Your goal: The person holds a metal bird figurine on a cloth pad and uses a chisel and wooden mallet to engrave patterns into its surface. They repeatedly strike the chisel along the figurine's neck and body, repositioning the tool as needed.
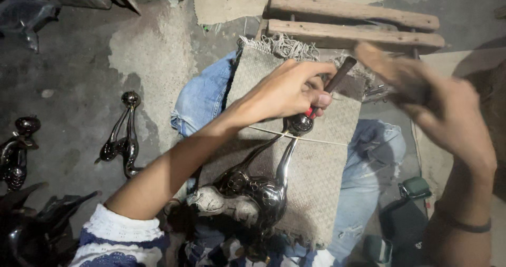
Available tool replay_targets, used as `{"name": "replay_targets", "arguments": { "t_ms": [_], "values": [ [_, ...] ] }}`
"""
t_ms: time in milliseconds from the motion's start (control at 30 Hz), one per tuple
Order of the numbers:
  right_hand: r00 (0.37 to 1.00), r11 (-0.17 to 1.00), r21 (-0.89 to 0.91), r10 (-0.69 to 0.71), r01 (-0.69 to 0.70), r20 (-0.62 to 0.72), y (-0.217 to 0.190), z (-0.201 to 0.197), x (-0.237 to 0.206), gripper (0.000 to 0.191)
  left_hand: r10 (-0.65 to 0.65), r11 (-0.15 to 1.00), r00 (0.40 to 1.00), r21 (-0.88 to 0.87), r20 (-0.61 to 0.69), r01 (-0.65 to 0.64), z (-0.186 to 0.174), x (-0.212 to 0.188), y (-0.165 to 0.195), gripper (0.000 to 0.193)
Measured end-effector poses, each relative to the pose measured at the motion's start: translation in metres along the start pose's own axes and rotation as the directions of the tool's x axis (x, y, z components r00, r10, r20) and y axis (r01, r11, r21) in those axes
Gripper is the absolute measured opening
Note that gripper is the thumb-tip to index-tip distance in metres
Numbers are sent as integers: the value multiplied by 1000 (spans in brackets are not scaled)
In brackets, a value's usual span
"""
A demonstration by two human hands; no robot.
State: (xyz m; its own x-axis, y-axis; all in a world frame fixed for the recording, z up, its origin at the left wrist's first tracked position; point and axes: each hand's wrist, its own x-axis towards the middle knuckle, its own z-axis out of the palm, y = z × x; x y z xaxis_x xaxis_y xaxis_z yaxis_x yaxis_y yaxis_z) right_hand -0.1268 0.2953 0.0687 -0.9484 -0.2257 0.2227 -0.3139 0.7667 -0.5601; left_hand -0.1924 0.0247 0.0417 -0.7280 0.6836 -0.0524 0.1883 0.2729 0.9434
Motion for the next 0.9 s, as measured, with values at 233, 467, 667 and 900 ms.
{"name": "replay_targets", "arguments": {
  "t_ms": [233, 467, 667, 900],
  "values": [
    [967, 964, -245, -157, 105, -201, 4, -1, -7, 53, 29, 994, 989, -112, 144, -13, -5, 16, -15, 53],
    [921, 829, 540, 312, -144, -233, 6, 28, -16, 69, 152, 986, 937, -115, 314, -122, -12, 32, -28, 52],
    [982, 943, 325, 124, -72, -144, -3, 26, -9, 61, 108, 982, 956, -178, 272, -60, -12, 25, -29, 53],
    [975, 940, 269, 220, -211, -4, -5, 10, 15, 51, 72, 989, 992, -139, 109, -56, -7, 7, -21, 49]
  ]
}}
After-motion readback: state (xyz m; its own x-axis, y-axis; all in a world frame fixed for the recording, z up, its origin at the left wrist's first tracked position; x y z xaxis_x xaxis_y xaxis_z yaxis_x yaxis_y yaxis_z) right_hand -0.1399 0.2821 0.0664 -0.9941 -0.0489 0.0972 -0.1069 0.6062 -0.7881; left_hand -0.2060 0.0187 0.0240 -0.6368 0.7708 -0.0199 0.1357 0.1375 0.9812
